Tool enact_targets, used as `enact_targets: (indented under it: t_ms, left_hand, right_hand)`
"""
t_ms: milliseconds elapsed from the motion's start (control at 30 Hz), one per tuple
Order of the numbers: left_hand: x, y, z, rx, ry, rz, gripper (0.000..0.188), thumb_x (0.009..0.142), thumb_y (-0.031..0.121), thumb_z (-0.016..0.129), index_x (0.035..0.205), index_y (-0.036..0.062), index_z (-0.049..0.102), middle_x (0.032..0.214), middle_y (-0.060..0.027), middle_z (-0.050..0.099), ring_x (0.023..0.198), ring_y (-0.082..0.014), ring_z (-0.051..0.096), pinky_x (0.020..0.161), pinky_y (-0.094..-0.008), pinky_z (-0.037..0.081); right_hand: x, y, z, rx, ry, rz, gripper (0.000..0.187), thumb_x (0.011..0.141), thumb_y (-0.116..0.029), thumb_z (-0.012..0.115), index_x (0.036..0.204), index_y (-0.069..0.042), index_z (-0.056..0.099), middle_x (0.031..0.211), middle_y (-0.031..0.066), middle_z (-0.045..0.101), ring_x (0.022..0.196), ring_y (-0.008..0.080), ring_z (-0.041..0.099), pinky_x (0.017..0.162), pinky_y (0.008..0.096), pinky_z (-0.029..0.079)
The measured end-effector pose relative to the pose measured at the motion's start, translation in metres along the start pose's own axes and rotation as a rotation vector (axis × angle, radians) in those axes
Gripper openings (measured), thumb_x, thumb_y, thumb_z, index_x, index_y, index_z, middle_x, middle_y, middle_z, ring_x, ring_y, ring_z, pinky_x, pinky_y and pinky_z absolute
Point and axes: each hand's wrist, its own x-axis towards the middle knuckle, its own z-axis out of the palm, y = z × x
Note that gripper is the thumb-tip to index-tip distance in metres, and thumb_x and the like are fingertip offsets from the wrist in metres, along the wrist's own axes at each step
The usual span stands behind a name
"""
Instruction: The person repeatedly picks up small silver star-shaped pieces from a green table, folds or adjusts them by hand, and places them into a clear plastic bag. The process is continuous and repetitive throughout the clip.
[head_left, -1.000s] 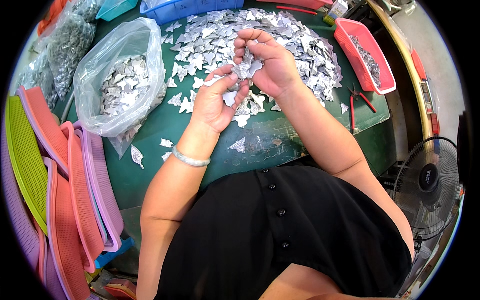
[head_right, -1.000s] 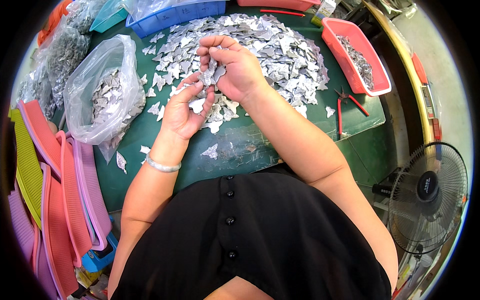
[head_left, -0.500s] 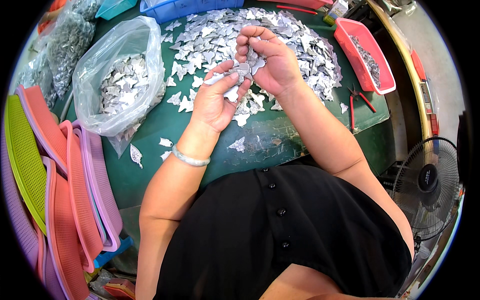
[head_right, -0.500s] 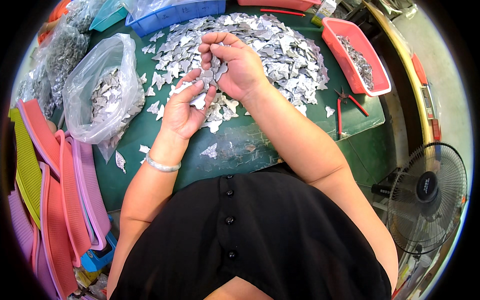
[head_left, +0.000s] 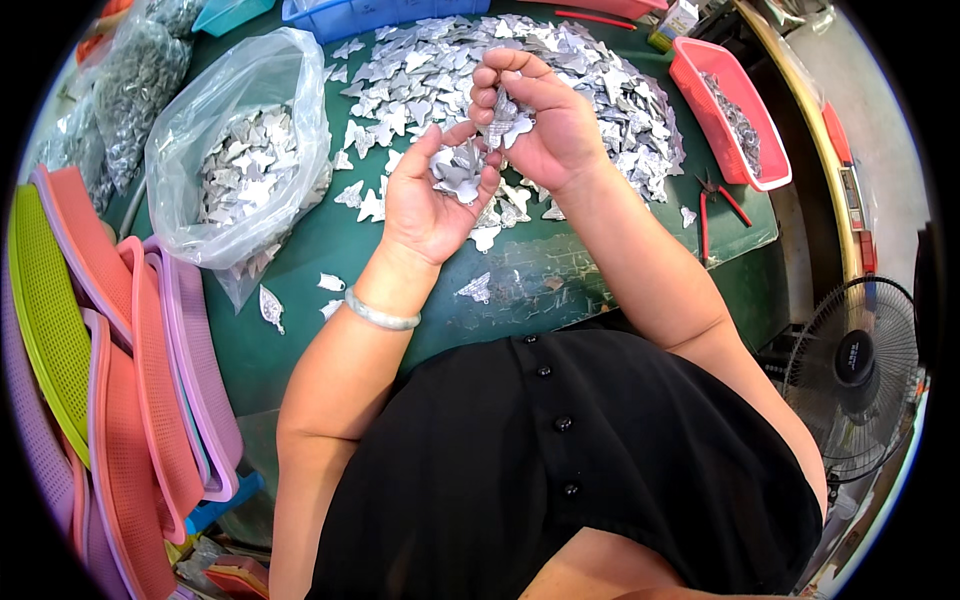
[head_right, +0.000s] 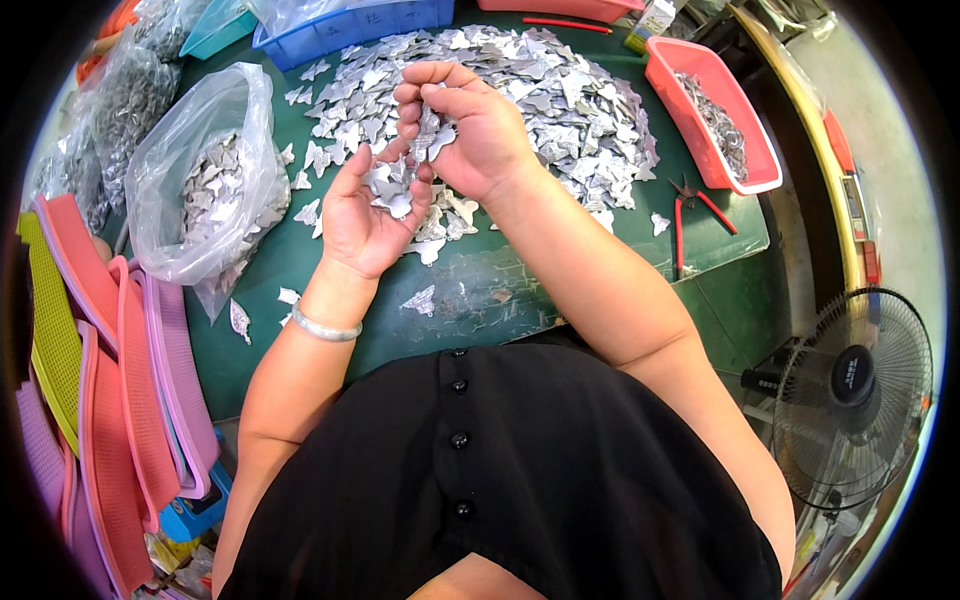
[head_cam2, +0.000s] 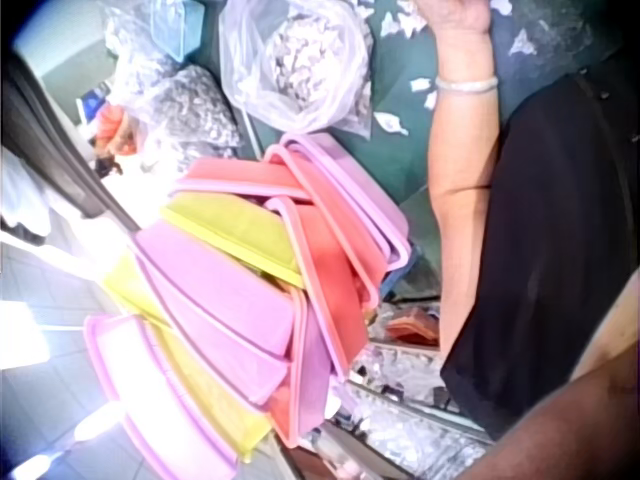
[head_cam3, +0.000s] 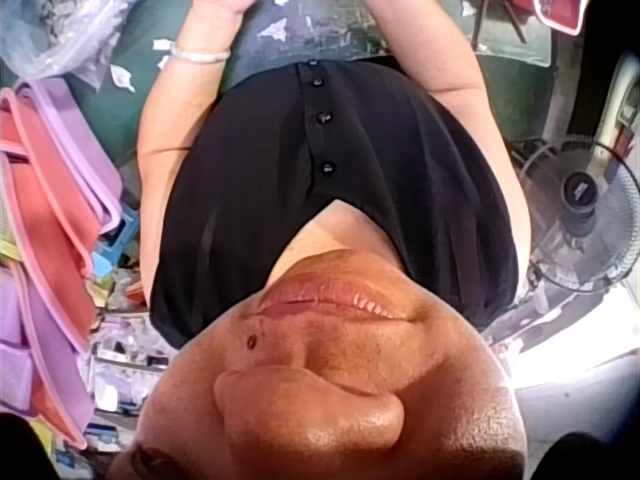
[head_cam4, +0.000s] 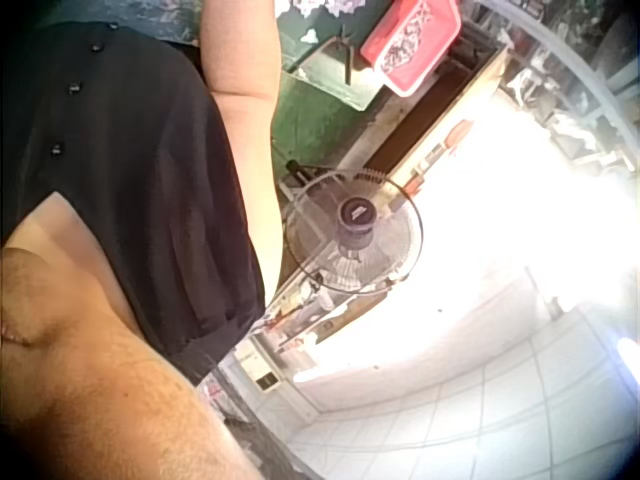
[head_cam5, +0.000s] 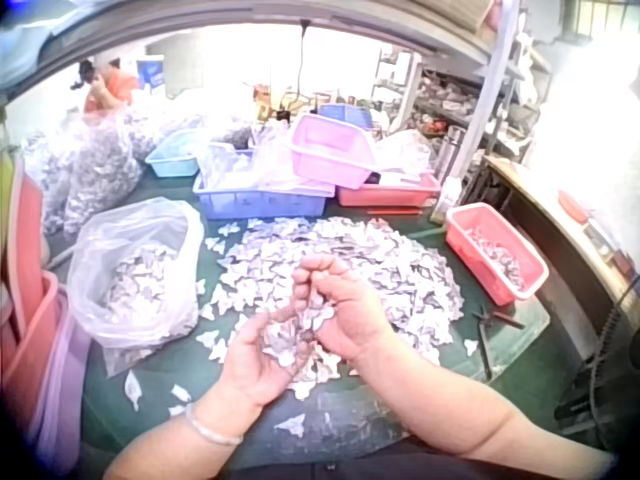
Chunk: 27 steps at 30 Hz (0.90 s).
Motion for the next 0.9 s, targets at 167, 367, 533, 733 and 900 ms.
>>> enact_targets:
  t_ms: [167, 367, 533, 733, 900]
  left_hand:
    - [0.0, 0.004, -0.007, -0.062, -0.045, -0.07, 0.046, 0.084, 0.039, 0.048, 0.104, -0.0028, 0.051, 0.093, -0.0137, 0.055, 0.089, -0.0299, 0.055, 0.08, -0.0359, 0.047]
    - [-0.002, 0.002, 0.001, -0.09, -0.079, -0.045, 0.049, 0.085, 0.038, 0.047, 0.108, -0.0052, 0.048, 0.097, -0.0163, 0.054, 0.094, -0.034, 0.053, 0.088, -0.0469, 0.043]
    - [-0.003, -0.001, 0.004, -0.098, -0.093, -0.035, 0.048, 0.086, 0.035, 0.043, 0.111, -0.0056, 0.046, 0.105, -0.0158, 0.051, 0.093, -0.0331, 0.052, 0.091, -0.0519, 0.039]
    - [-0.002, -0.001, 0.006, -0.102, -0.105, -0.022, 0.046, 0.086, 0.031, 0.043, 0.114, -0.0046, 0.045, 0.106, -0.0147, 0.05, 0.096, -0.031, 0.05, 0.093, -0.0508, 0.038]
    - [-0.003, -0.002, 0.007, -0.058, -0.09, 0.008, 0.044, 0.087, 0.028, 0.043, 0.114, -0.0061, 0.045, 0.11, -0.0146, 0.048, 0.096, -0.0293, 0.048, 0.092, -0.0498, 0.039]
  right_hand:
    - [-0.002, -0.005, 0.003, 0.016, -0.025, 0.002, 0.018, 0.083, -0.001, 0.044, 0.1, 0.001, 0.051, 0.091, 0.0115, 0.052, 0.077, 0.0194, 0.047, 0.069, 0.0319, 0.044]
    - [0.0, -0.007, 0.004, 0.016, -0.032, -0.021, 0.018, 0.083, 0.0, 0.043, 0.099, 0.001, 0.052, 0.088, 0.0113, 0.055, 0.074, 0.0189, 0.051, 0.067, 0.0315, 0.047]
    - [-0.003, -0.008, 0.01, -0.097, 0.023, -0.017, 0.017, 0.082, 0.0, 0.046, 0.098, 0.0, 0.053, 0.087, 0.0101, 0.055, 0.072, 0.0176, 0.052, 0.064, 0.0321, 0.048]
    - [-0.009, -0.007, 0.018, -0.233, 0.08, 0.002, 0.018, 0.081, 0.002, 0.049, 0.099, -0.002, 0.053, 0.085, 0.0073, 0.055, 0.075, 0.0153, 0.052, 0.066, 0.0305, 0.046]
    - [-0.01, -0.009, 0.015, -0.277, 0.108, 0.017, 0.019, 0.082, 0.003, 0.048, 0.1, -0.003, 0.053, 0.089, 0.0069, 0.055, 0.077, 0.0153, 0.054, 0.065, 0.0319, 0.047]
